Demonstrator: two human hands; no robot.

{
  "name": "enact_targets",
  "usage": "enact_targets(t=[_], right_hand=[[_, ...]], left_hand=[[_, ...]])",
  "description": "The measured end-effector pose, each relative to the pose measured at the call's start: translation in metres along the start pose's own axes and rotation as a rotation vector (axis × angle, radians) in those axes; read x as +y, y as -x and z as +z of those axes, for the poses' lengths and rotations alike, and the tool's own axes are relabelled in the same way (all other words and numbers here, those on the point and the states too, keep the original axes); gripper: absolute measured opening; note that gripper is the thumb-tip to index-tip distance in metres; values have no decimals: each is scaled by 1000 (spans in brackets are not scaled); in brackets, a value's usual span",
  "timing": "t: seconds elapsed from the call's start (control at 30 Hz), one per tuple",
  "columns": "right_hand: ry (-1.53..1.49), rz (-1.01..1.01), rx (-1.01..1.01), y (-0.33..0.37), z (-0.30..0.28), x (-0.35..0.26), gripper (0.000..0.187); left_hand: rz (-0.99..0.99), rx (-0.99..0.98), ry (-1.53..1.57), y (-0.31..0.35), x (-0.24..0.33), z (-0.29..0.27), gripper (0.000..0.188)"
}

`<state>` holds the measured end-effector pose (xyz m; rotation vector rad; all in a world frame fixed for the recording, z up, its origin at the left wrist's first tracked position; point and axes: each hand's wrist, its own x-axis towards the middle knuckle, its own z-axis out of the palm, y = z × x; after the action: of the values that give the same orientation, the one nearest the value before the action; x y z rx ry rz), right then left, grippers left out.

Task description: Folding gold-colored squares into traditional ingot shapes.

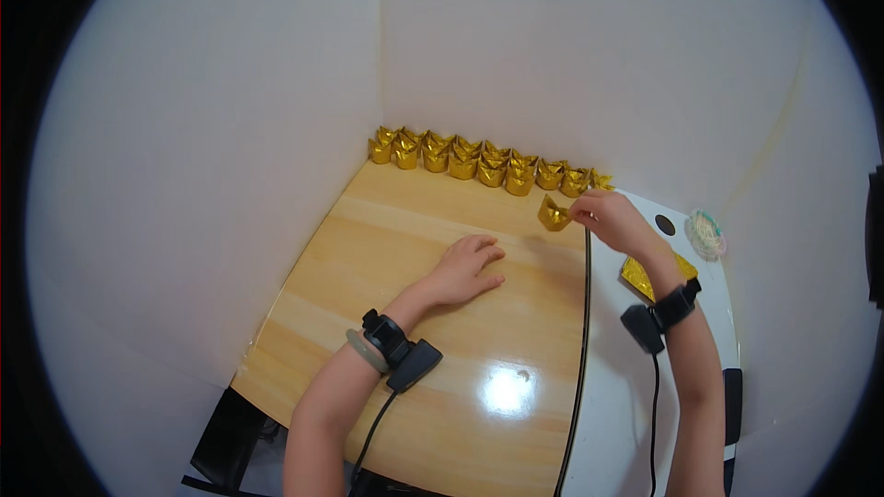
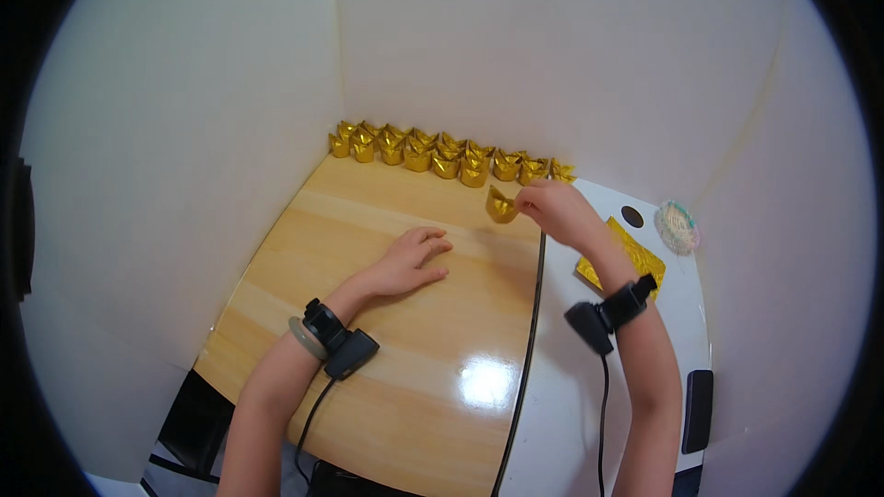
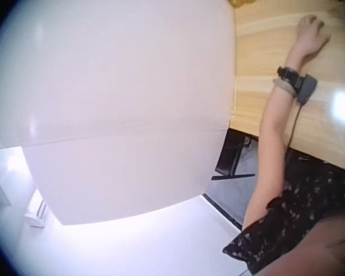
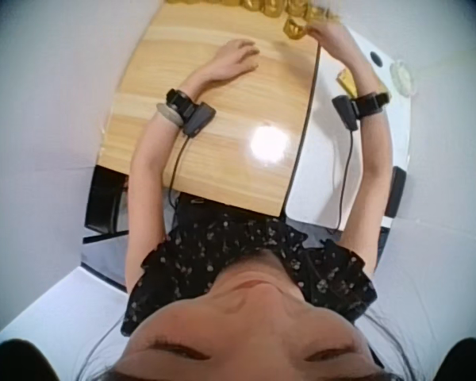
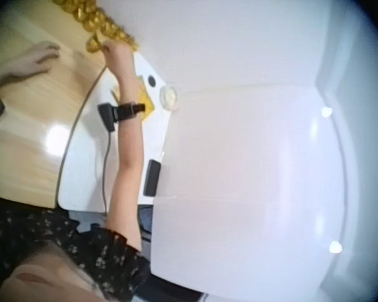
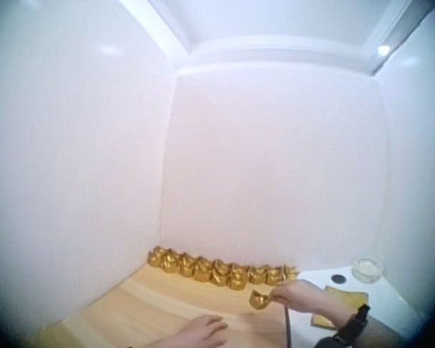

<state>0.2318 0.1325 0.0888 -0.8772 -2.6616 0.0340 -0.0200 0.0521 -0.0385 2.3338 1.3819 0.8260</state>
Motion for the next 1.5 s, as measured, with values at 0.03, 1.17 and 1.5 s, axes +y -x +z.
enact_targets(t=[0.03, 1.17, 1.5], right_hand=[[7, 0, 6, -8, 0, 11, 7], [19, 59, 1, -72, 48, 91, 13], [-93, 350, -254, 37, -37, 90, 33]], left_hand=[[7, 5, -3, 1, 1, 0, 46], [19, -76, -105, 7, 13, -8, 52], [55, -68, -116, 8, 10, -6, 50]])
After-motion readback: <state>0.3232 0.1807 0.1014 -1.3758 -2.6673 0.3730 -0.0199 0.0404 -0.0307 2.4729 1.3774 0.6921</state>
